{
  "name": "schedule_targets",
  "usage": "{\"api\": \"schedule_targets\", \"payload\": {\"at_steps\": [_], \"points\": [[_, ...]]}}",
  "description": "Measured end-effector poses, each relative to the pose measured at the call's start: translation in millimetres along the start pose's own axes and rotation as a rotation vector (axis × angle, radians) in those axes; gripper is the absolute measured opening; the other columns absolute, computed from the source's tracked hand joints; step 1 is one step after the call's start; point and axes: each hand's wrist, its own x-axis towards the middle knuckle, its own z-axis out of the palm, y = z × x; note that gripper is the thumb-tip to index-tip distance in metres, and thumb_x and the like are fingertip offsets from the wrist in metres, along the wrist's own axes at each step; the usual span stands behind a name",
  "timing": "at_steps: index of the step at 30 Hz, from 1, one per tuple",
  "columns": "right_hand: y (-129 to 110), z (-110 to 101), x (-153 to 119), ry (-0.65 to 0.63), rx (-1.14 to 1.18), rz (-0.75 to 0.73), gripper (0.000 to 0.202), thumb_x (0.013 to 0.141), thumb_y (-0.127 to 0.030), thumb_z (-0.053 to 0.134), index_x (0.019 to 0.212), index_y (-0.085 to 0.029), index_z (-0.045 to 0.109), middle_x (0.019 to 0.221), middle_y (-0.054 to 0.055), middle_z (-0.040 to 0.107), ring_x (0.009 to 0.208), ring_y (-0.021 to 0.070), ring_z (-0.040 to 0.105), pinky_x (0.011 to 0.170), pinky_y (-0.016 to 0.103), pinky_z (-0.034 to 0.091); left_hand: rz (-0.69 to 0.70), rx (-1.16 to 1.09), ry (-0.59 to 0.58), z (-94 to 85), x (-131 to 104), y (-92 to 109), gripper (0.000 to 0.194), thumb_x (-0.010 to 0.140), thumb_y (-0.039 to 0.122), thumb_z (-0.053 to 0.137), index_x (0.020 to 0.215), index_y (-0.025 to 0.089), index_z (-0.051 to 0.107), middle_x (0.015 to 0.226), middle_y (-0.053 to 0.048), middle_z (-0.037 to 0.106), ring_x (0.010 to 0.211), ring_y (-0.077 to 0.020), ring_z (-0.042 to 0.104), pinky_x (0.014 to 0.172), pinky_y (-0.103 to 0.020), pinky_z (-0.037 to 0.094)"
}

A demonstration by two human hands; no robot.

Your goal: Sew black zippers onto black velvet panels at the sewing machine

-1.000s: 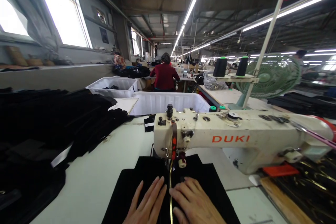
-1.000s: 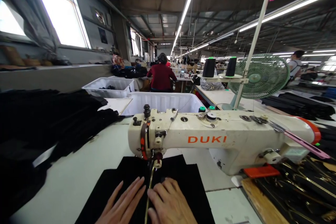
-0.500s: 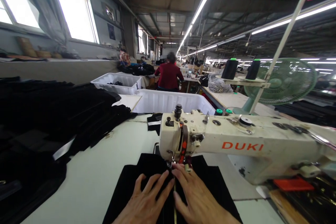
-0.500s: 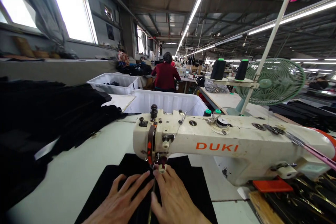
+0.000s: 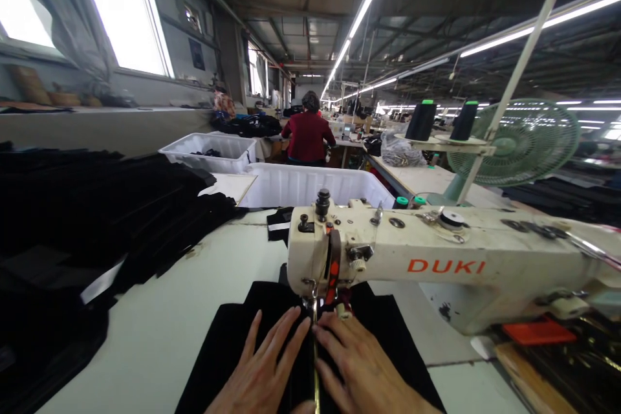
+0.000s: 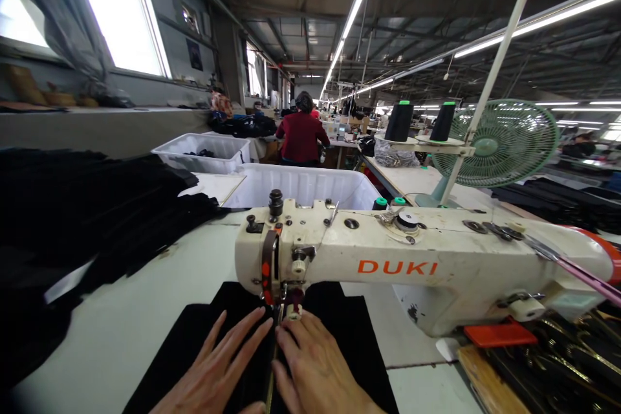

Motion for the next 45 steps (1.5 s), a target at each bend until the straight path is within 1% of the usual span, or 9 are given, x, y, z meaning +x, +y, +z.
{"api": "schedule_targets", "payload": {"at_steps": [3, 7, 13, 19, 24, 30, 37, 42, 45], "points": [[3.0, 0.2, 2.3, 0.021, -0.013, -0.023, 0.034, 0.098, -0.030, 0.053, 0.128, -0.017, 0.060, 0.133, 0.009, 0.062, 0.123, 0.0250, 0.058, 0.107, 0.042, 0.046, 0.012, -0.016, 0.026, 5.2, -3.5, -1.5, 0.075, 0.099, 0.043, 0.046, 0.158, 0.015, 0.008, 0.145, -0.015, 0.052, 0.135, -0.0296, 0.045, 0.108, -0.048, 0.042], [1.1, 0.1, 0.8, 0.020, 0.025, -0.051, 0.031, 0.094, -0.030, 0.058, 0.123, -0.019, 0.063, 0.128, 0.008, 0.065, 0.120, 0.0221, 0.060, 0.102, 0.030, 0.050, 0.076, 0.020, 0.030, 14.1, -8.8, -4.4, 0.067, 0.099, 0.029, 0.043, 0.157, 0.015, 0.013, 0.143, -0.013, 0.054, 0.133, -0.0266, 0.049, 0.107, -0.041, 0.044], [0.3, 2.1, -2.6, 0.027, -0.010, -0.101, 0.035, 0.095, -0.032, 0.059, 0.123, -0.012, 0.064, 0.123, 0.011, 0.068, 0.116, 0.0225, 0.063, 0.106, 0.031, 0.046, 0.066, 0.009, -0.003, 20.2, -5.0, -10.2, 0.076, 0.096, 0.040, 0.053, 0.158, 0.020, 0.012, 0.148, -0.011, 0.048, 0.134, -0.0285, 0.047, 0.107, -0.044, 0.044], [2.4, 8.2, -3.3, 0.030, -0.064, -0.150, 0.035, 0.095, -0.032, 0.060, 0.122, -0.010, 0.064, 0.121, 0.011, 0.069, 0.113, 0.0221, 0.065, 0.108, 0.033, 0.043, 0.101, 0.064, 0.008, 27.7, -6.2, -12.0, 0.069, 0.093, 0.026, 0.051, 0.156, 0.017, 0.023, 0.148, -0.007, 0.047, 0.129, -0.0260, 0.052, 0.104, -0.039, 0.045], [1.5, 10.5, -1.1, 0.046, -0.051, -0.100, 0.030, 0.093, -0.031, 0.061, 0.117, -0.014, 0.065, 0.118, 0.010, 0.070, 0.111, 0.0225, 0.066, 0.107, 0.035, 0.045, 0.059, -0.023, -0.122, 18.7, 1.9, -12.5, 0.077, 0.085, 0.014, 0.053, 0.156, 0.022, 0.023, 0.153, -0.004, 0.039, 0.130, -0.0292, 0.051, 0.098, -0.046, 0.050], [3.6, 2.4, 3.8, 0.081, -0.010, -0.010, 0.030, 0.094, -0.028, 0.056, 0.122, -0.018, 0.059, 0.130, 0.010, 0.064, 0.120, 0.0224, 0.061, 0.109, 0.042, 0.042, -0.023, -0.172, -0.160, 2.8, 8.2, -11.8, 0.087, 0.088, 0.031, 0.061, 0.157, 0.025, 0.009, 0.153, -0.009, 0.040, 0.134, -0.0349, 0.046, 0.102, -0.061, 0.043], [0.5, 1.7, 2.5, 0.109, -0.073, -0.105, 0.032, 0.092, -0.027, 0.056, 0.122, -0.017, 0.058, 0.131, 0.010, 0.064, 0.120, 0.0227, 0.061, 0.106, 0.037, 0.047, -0.114, -0.246, -0.340, 2.2, 8.6, -5.9, 0.068, 0.088, 0.014, 0.052, 0.152, 0.028, 0.033, 0.152, -0.008, 0.042, 0.135, -0.0334, 0.045, 0.106, -0.064, 0.037], [9.2, 14.2, 10.3, 0.150, -0.084, 0.019, 0.042, 0.088, -0.022, 0.054, 0.129, -0.017, 0.054, 0.123, 0.011, 0.067, 0.113, 0.0273, 0.064, 0.100, 0.046, 0.051, -0.187, -0.376, -0.382, -20.0, 27.6, -8.2, 0.087, 0.082, 0.055, 0.070, 0.153, 0.022, 0.031, 0.153, -0.013, 0.041, 0.140, -0.0380, 0.036, 0.108, -0.072, 0.024], [14.6, 19.9, 12.7, 0.153, -0.084, 0.005, 0.045, 0.089, -0.021, 0.052, 0.133, -0.015, 0.052, 0.121, 0.011, 0.068, 0.113, 0.0276, 0.064, 0.102, 0.050, 0.049, -0.175, -0.407, -0.389, -13.6, 28.6, -12.9, 0.091, 0.080, 0.065, 0.066, 0.152, 0.021, 0.032, 0.152, -0.016, 0.042, 0.138, -0.0400, 0.037, 0.108, -0.074, 0.023]]}}
